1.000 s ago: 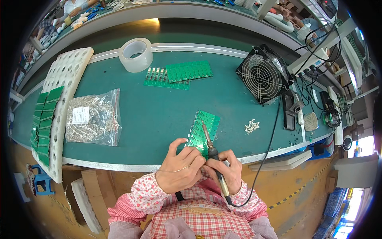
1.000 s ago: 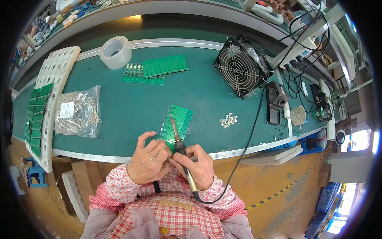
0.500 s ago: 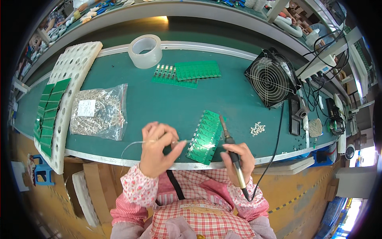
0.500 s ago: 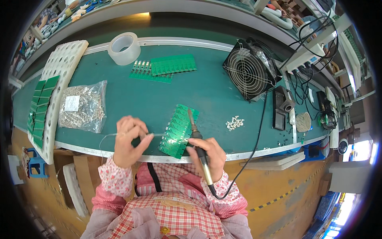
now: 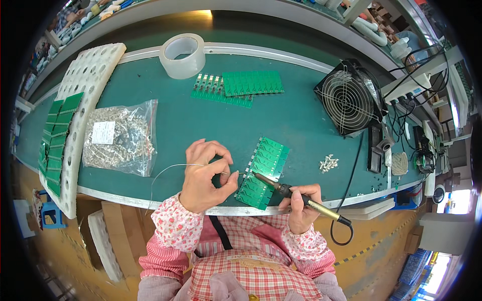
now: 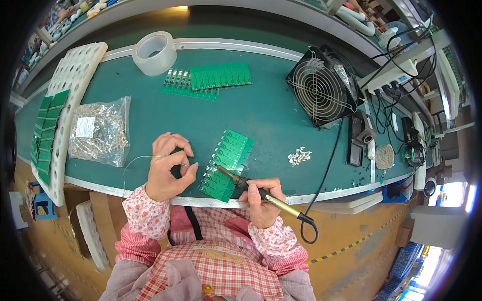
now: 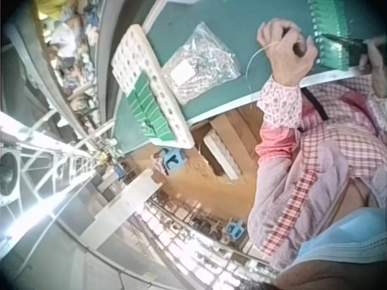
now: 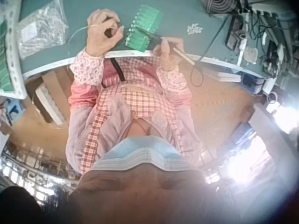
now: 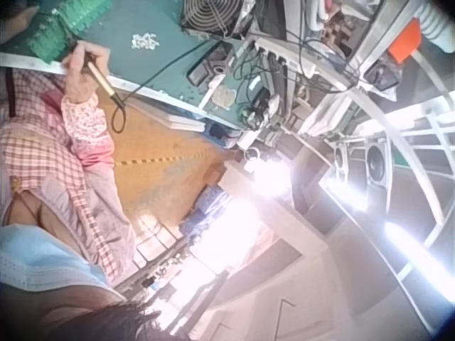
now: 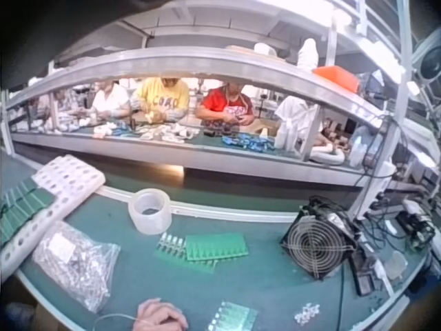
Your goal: The person solders electronic components onto circuit boards using a soldering iron and solder wire, placing completed boards onto a tray by hand and picking up new boards to solder.
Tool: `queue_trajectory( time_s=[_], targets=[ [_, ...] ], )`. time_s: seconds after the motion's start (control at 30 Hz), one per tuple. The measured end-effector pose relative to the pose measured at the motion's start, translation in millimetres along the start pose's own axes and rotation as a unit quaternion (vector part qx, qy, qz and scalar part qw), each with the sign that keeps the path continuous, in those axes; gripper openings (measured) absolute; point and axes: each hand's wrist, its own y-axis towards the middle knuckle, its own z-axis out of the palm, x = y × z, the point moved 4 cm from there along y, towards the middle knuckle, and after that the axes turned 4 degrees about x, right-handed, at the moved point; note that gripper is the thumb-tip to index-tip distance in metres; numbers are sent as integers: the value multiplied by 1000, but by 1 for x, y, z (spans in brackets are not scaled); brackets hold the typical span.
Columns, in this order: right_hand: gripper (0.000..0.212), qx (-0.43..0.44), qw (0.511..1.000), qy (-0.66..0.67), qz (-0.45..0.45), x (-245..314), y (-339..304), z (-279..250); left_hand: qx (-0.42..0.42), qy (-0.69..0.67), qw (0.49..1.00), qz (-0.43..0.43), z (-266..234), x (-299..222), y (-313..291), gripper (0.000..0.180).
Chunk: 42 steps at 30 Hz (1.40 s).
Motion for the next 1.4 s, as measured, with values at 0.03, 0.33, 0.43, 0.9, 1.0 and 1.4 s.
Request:
queue_trajectory(
  time_s=[0.03,0.33,0.43,0.9,1.0,1.4],
  targets=[
    [13,0,1000,-1,1,-1,0,0,2,-4,1000,3,2,0,0,30],
    [12,13,999,-38,-1,-2,0,0,-8,12,1000,9,5,-1,0,28],
    [12,14,999,-37,0,-2,0,0,-12,19,1000,8,5,-1,0,27],
    [13,23,998,-65,-13,-1,-2,0,-15,25,999,16,6,-2,0,27],
    [13,23,998,-63,-15,-2,-2,0,-19,27,999,11,6,-2,0,28],
    [11,20,998,-52,-18,-1,-1,0,-14,25,1000,7,10,-3,0,28]
  ],
)
